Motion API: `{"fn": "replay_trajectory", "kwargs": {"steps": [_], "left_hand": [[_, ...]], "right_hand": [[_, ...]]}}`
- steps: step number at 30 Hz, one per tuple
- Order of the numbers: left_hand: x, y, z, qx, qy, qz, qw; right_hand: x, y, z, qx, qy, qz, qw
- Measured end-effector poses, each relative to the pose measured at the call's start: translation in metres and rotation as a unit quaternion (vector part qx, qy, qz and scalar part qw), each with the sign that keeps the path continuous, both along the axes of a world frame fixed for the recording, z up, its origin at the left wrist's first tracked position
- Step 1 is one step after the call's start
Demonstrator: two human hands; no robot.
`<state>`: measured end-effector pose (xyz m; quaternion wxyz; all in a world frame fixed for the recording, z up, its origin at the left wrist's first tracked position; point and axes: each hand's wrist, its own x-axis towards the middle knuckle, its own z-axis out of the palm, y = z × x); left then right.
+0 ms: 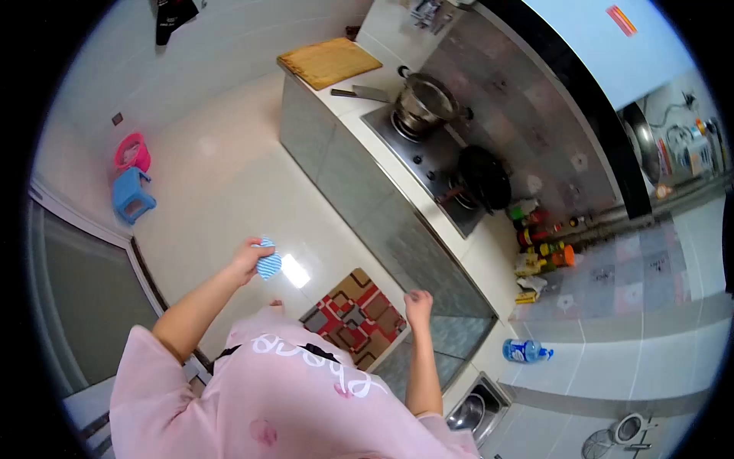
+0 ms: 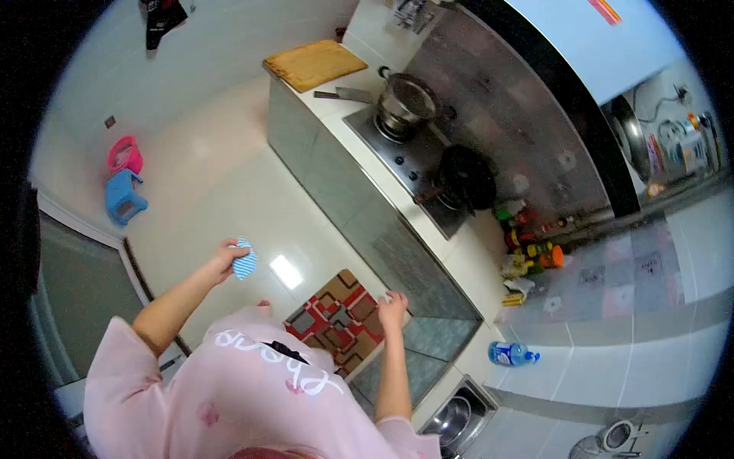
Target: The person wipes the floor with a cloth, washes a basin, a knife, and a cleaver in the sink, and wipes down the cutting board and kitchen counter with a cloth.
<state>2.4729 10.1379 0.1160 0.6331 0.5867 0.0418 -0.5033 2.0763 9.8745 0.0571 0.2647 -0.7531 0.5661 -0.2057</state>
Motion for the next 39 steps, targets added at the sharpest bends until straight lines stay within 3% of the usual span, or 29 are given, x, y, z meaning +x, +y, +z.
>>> {"fn": "replay_trajectory", "kwargs": {"steps": [2, 6, 8, 10, 12, 14, 20, 23, 26, 29, 30, 32, 34, 36, 39], "left_hand": [[0.044, 0.02, 0.012, -0.026, 0.0, 0.041, 0.999], [0.084, 0.04, 0.005, -0.107, 0.045, 0.104, 0.988], [0.1, 0.042, 0.0, -0.128, 0.07, 0.157, 0.977], [0.11, 0.038, 0.012, -0.157, 0.088, 0.212, 0.961], [0.124, 0.032, 0.016, -0.162, 0.079, 0.244, 0.953], [0.136, 0.025, 0.021, -0.159, 0.069, 0.266, 0.948], [0.189, -0.03, 0.033, -0.058, 0.06, 0.363, 0.928], [0.218, -0.071, 0.04, -0.034, 0.075, 0.359, 0.93], [0.238, -0.113, 0.042, -0.021, 0.064, 0.35, 0.934], [0.247, -0.135, 0.045, 0.0, 0.062, 0.342, 0.937], [0.246, -0.139, 0.045, 0.007, 0.06, 0.337, 0.94], [0.247, -0.146, 0.05, 0.011, 0.058, 0.305, 0.95], [0.246, -0.148, 0.052, 0.006, 0.052, 0.279, 0.959], [0.238, -0.148, 0.054, -0.002, 0.039, 0.257, 0.966], [0.227, -0.151, 0.065, -0.014, 0.003, 0.216, 0.976]], "right_hand": [[0.094, -0.012, 0.02, 0.009, 0.007, 0.126, 0.992], [0.253, -0.034, 0.037, 0.031, 0.007, 0.209, 0.977], [0.327, -0.058, 0.043, 0.122, 0.012, 0.236, 0.964], [0.396, -0.098, 0.017, 0.135, 0.032, 0.255, 0.957], [0.468, -0.161, -0.034, 0.2, 0.036, 0.22, 0.954], [0.541, -0.207, -0.039, 0.27, 0.018, 0.166, 0.948], [0.727, -0.332, -0.081, 0.154, 0.027, 0.048, 0.987], [0.769, -0.353, -0.047, 0.128, 0.0, -0.051, 0.991], [0.809, -0.384, -0.047, 0.102, 0.147, -0.198, 0.964], [0.82, -0.397, -0.034, 0.177, 0.127, -0.214, 0.952], [0.831, -0.422, -0.071, 0.163, 0.128, -0.296, 0.932], [0.819, -0.432, -0.081, 0.202, -0.003, -0.411, 0.889], [0.805, -0.418, -0.067, 0.176, 0.001, -0.358, 0.917], [0.784, -0.438, -0.132, 0.235, -0.07, -0.274, 0.93], [0.742, -0.383, -0.11, 0.144, -0.136, -0.229, 0.953]]}}
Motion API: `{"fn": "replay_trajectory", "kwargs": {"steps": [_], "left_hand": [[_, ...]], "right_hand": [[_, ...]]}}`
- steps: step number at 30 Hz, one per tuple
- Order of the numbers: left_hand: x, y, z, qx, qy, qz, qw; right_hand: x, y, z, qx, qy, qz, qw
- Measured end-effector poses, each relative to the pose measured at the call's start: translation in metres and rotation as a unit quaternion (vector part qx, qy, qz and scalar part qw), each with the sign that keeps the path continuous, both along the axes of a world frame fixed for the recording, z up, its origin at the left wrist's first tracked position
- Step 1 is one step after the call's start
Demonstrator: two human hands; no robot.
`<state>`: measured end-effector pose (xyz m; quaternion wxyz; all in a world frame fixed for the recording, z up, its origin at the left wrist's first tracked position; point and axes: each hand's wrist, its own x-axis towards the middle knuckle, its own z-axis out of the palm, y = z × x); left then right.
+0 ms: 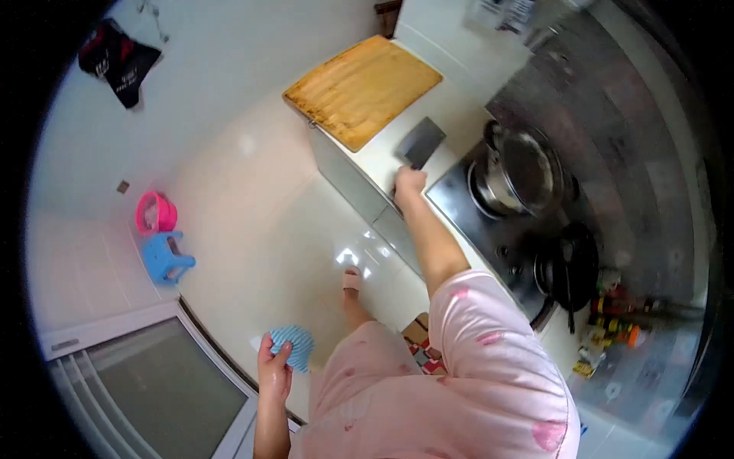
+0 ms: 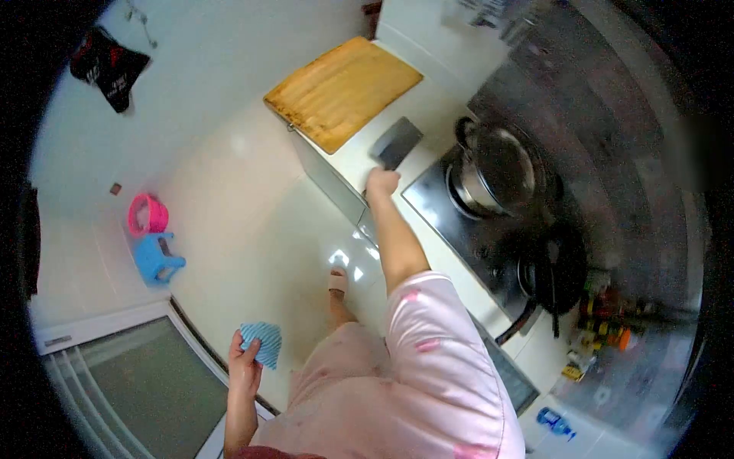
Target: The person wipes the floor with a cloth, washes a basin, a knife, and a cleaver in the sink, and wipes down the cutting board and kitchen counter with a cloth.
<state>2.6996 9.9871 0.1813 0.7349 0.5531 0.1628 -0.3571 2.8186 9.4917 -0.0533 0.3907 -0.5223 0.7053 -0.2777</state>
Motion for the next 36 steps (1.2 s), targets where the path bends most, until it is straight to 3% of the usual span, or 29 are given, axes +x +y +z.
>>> {"fn": "replay_trajectory", "kwargs": {"steps": [2, 4, 9, 12, 16, 17, 18, 20, 24, 26, 29, 30, 32, 33, 36], "left_hand": [[-0.01, -0.003, 0.011, 0.018, -0.029, -0.035, 0.999], [-0.026, -0.007, 0.018, 0.011, -0.061, -0.071, 0.996], [-0.083, -0.035, 0.023, -0.001, -0.181, -0.213, 0.96], [-0.15, -0.064, 0.042, -0.032, -0.296, -0.282, 0.912], [-0.252, -0.09, 0.058, -0.052, -0.245, -0.511, 0.822], [-0.282, -0.097, 0.046, -0.066, -0.313, -0.511, 0.798], [-0.312, -0.107, 0.039, -0.072, -0.279, -0.545, 0.788], [-0.379, -0.116, 0.039, -0.076, -0.206, -0.608, 0.763], [-0.544, -0.122, 0.047, -0.049, -0.112, -0.724, 0.679], [-0.628, -0.113, 0.035, -0.048, -0.067, -0.718, 0.691], [-0.74, -0.101, 0.018, -0.077, -0.006, -0.744, 0.664], [-0.78, -0.093, 0.018, -0.076, 0.004, -0.755, 0.651], [-0.849, -0.08, 0.008, -0.03, 0.009, -0.799, 0.6], [-0.876, -0.07, 0.004, -0.023, 0.037, -0.811, 0.583], [-0.959, -0.036, -0.022, 0.001, 0.048, -0.838, 0.543]], "right_hand": [[-0.055, 0.068, 0.047, -0.129, 0.035, 0.091, 0.987], [-0.133, 0.139, 0.116, 0.007, -0.193, 0.137, 0.972], [-0.343, 0.263, 0.187, 0.052, -0.447, 0.228, 0.863], [-0.46, 0.314, 0.244, 0.137, -0.442, 0.22, 0.859], [-0.589, 0.365, 0.251, 0.023, -0.343, 0.155, 0.926], [-0.617, 0.379, 0.258, 0.007, -0.265, 0.123, 0.956], [-0.645, 0.389, 0.257, -0.071, -0.196, 0.117, 0.971], [-0.699, 0.418, 0.263, -0.208, -0.036, 0.103, 0.972], [-0.804, 0.475, 0.283, -0.203, 0.13, 0.048, 0.969], [-0.864, 0.497, 0.277, -0.229, 0.193, 0.039, 0.953], [-0.956, 0.531, 0.28, -0.175, 0.171, -0.063, 0.968], [-0.99, 0.543, 0.27, -0.209, 0.127, -0.115, 0.963], [-1.068, 0.567, 0.273, -0.116, -0.018, -0.226, 0.967], [-1.104, 0.58, 0.268, -0.126, 0.04, -0.275, 0.952], [-1.228, 0.627, 0.181, -0.089, 0.089, -0.417, 0.9]]}}
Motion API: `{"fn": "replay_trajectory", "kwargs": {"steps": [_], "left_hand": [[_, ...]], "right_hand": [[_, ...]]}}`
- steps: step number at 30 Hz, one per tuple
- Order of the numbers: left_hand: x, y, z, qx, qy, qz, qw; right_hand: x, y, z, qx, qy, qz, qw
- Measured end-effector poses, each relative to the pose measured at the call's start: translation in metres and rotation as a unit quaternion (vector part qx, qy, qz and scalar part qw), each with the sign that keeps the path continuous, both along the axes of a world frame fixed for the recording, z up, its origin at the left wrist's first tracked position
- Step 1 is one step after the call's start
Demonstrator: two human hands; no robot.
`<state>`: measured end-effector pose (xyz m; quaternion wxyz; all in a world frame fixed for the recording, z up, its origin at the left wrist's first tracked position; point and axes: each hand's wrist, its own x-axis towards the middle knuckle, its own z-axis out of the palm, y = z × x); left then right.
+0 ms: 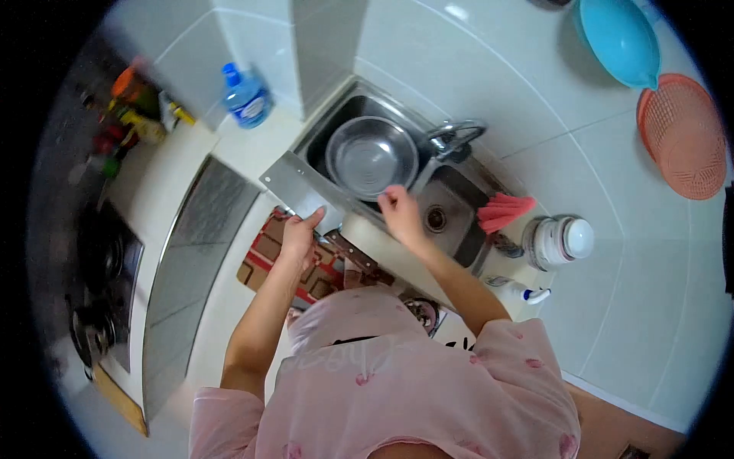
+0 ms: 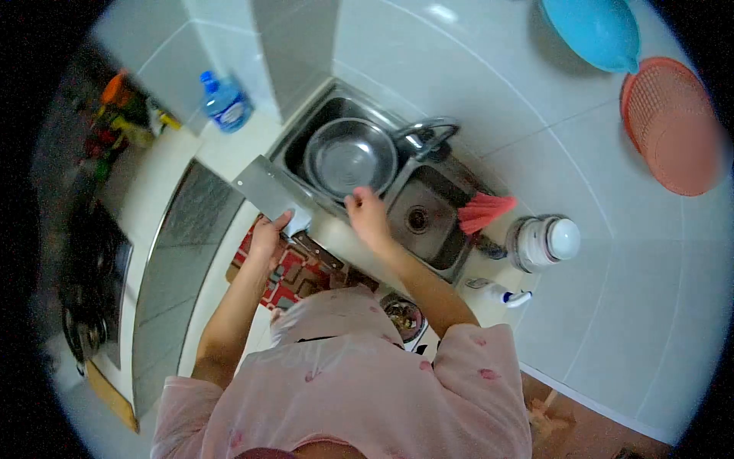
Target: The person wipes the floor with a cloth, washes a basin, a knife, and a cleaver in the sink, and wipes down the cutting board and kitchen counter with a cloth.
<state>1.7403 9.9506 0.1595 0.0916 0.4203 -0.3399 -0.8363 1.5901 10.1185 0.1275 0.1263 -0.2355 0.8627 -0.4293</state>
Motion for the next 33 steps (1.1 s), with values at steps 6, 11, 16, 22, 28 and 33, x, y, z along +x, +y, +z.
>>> {"fn": "replay_trajectory", "kwargs": {"steps": [6, 11, 16, 22, 28, 33], "left_hand": [[-0.109, 0.025, -0.039, 0.041, -0.006, -0.018, 0.999], [-0.183, 0.036, -0.085, 0.081, -0.038, 0.004, 0.996], [-0.241, 0.04, -0.089, 0.084, -0.074, -0.006, 0.994], [-0.283, 0.046, -0.099, 0.092, -0.113, -0.023, 0.989], [-0.296, 0.052, -0.099, 0.093, -0.145, -0.037, 0.984], [-0.296, 0.05, -0.087, 0.07, -0.167, -0.049, 0.982]], "right_hand": [[-0.202, 0.0, -0.077, 0.148, 0.067, -0.105, 0.981], [-0.31, -0.026, -0.098, 0.259, -0.074, -0.184, 0.945], [-0.319, -0.041, -0.089, 0.278, -0.027, -0.23, 0.932], [-0.326, -0.035, -0.108, 0.41, 0.136, -0.073, 0.899], [-0.326, -0.032, -0.112, 0.473, 0.195, -0.016, 0.859], [-0.289, -0.033, -0.09, 0.317, 0.067, -0.161, 0.932]]}}
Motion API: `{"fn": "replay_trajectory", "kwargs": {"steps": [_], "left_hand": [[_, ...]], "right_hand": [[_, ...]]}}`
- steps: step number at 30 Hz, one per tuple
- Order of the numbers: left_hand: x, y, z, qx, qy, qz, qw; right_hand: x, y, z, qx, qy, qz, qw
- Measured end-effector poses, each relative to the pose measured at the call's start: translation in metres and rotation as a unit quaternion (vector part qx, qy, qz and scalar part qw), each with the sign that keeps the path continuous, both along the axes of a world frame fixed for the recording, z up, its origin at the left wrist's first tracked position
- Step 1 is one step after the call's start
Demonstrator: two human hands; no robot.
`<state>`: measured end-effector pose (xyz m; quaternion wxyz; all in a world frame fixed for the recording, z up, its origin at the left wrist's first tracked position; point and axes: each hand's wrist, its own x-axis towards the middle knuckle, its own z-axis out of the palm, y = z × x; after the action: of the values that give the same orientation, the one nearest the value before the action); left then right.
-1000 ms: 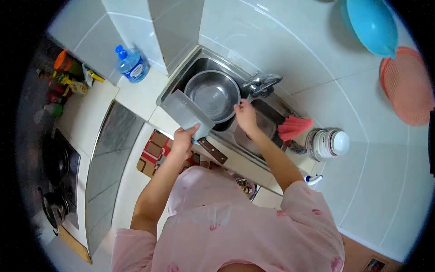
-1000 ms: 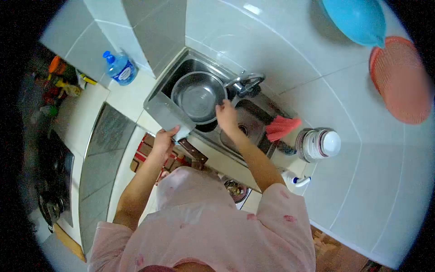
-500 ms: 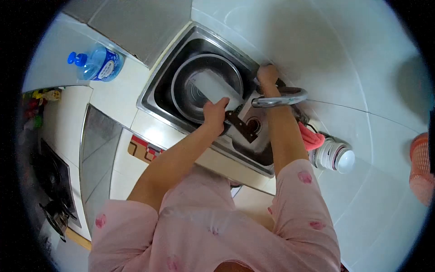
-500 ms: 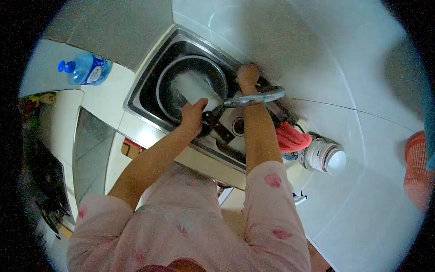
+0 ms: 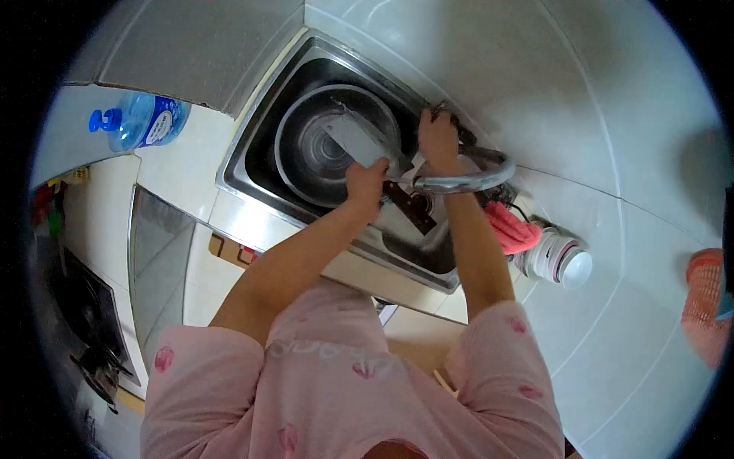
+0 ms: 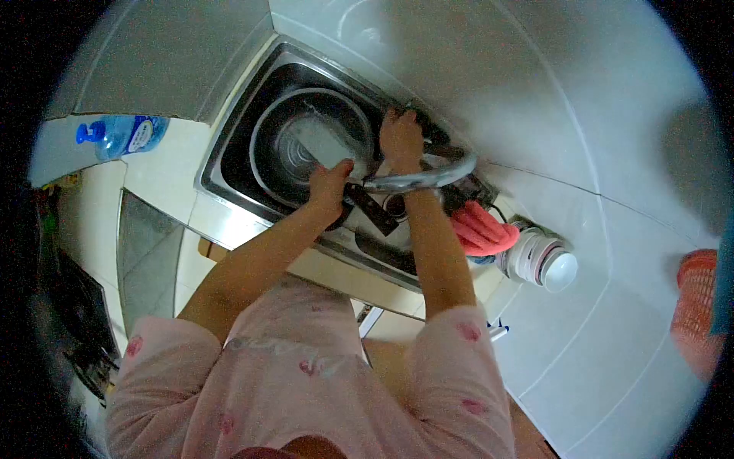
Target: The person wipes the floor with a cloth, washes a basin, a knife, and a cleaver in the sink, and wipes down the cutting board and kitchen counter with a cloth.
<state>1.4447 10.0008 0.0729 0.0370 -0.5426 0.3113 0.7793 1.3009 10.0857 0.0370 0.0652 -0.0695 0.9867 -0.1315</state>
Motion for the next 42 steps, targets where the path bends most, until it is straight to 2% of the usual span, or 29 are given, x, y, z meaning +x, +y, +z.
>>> {"fn": "replay_trajectory", "kwargs": {"steps": [2, 4, 6, 9, 10, 11, 14, 17, 20, 23, 26, 29, 30, 33, 34, 37, 38, 41, 42], "left_hand": [[0.006, -0.002, -0.033, 0.004, 0.026, -0.055, 0.998], [0.009, -0.008, -0.045, 0.02, 0.043, -0.085, 0.995], [0.012, -0.015, -0.041, 0.043, 0.053, -0.093, 0.993], [0.022, -0.023, -0.081, -0.081, 0.097, -0.124, 0.984], [0.018, -0.029, -0.058, -0.185, -0.001, -0.096, 0.978], [0.015, -0.036, -0.035, -0.285, -0.101, -0.066, 0.951], [0.029, -0.05, -0.051, -0.512, 0.092, -0.061, 0.852], [0.033, -0.024, -0.057, -0.573, 0.101, -0.265, 0.769], [0.044, 0.008, -0.044, -0.644, 0.245, -0.356, 0.632], [0.035, 0.004, -0.021, -0.593, 0.291, -0.421, 0.622], [-0.001, -0.023, -0.042, -0.576, 0.242, -0.399, 0.671], [0.004, -0.011, -0.048, -0.551, 0.203, -0.459, 0.667], [0.012, 0.003, -0.024, -0.541, 0.236, -0.436, 0.68], [0.002, -0.007, -0.051, -0.601, 0.293, -0.402, 0.625], [-0.008, -0.017, -0.057, -0.568, 0.228, -0.382, 0.693], [-0.001, -0.011, -0.047, -0.564, 0.205, -0.474, 0.644], [0.013, 0.002, -0.033, -0.566, 0.258, -0.42, 0.661], [0.006, -0.001, -0.058, -0.578, 0.274, -0.418, 0.645], [-0.005, -0.014, -0.057, -0.557, 0.223, -0.409, 0.688]], "right_hand": [[0.046, 0.002, 0.071, -0.008, -0.21, 0.01, 0.978], [0.091, 0.023, 0.085, 0.007, -0.214, 0.213, 0.953], [0.125, 0.026, 0.061, -0.042, -0.214, 0.213, 0.952], [0.145, 0.009, 0.061, -0.05, -0.278, 0.161, 0.946], [0.148, 0.013, 0.055, -0.048, -0.27, 0.152, 0.949], [0.149, 0.017, 0.055, -0.036, -0.266, 0.15, 0.952], [0.149, 0.032, 0.058, -0.003, -0.243, 0.154, 0.958], [0.148, 0.042, 0.056, 0.008, -0.207, 0.183, 0.961], [0.147, 0.05, 0.06, 0.008, -0.175, 0.215, 0.961], [0.149, 0.065, 0.058, 0.035, -0.149, 0.258, 0.954], [0.148, 0.07, 0.063, 0.049, -0.154, 0.274, 0.948], [0.147, 0.068, 0.066, 0.044, -0.163, 0.276, 0.946], [0.147, 0.066, 0.066, 0.042, -0.17, 0.275, 0.945], [0.149, 0.064, 0.072, 0.044, -0.185, 0.272, 0.943], [0.149, 0.063, 0.074, 0.045, -0.184, 0.272, 0.943], [0.151, 0.064, 0.065, 0.067, -0.187, 0.273, 0.941], [0.151, 0.063, 0.065, 0.052, -0.195, 0.259, 0.945], [0.154, 0.06, 0.075, 0.03, -0.226, 0.231, 0.946], [0.153, 0.059, 0.08, 0.035, -0.234, 0.228, 0.944]]}}
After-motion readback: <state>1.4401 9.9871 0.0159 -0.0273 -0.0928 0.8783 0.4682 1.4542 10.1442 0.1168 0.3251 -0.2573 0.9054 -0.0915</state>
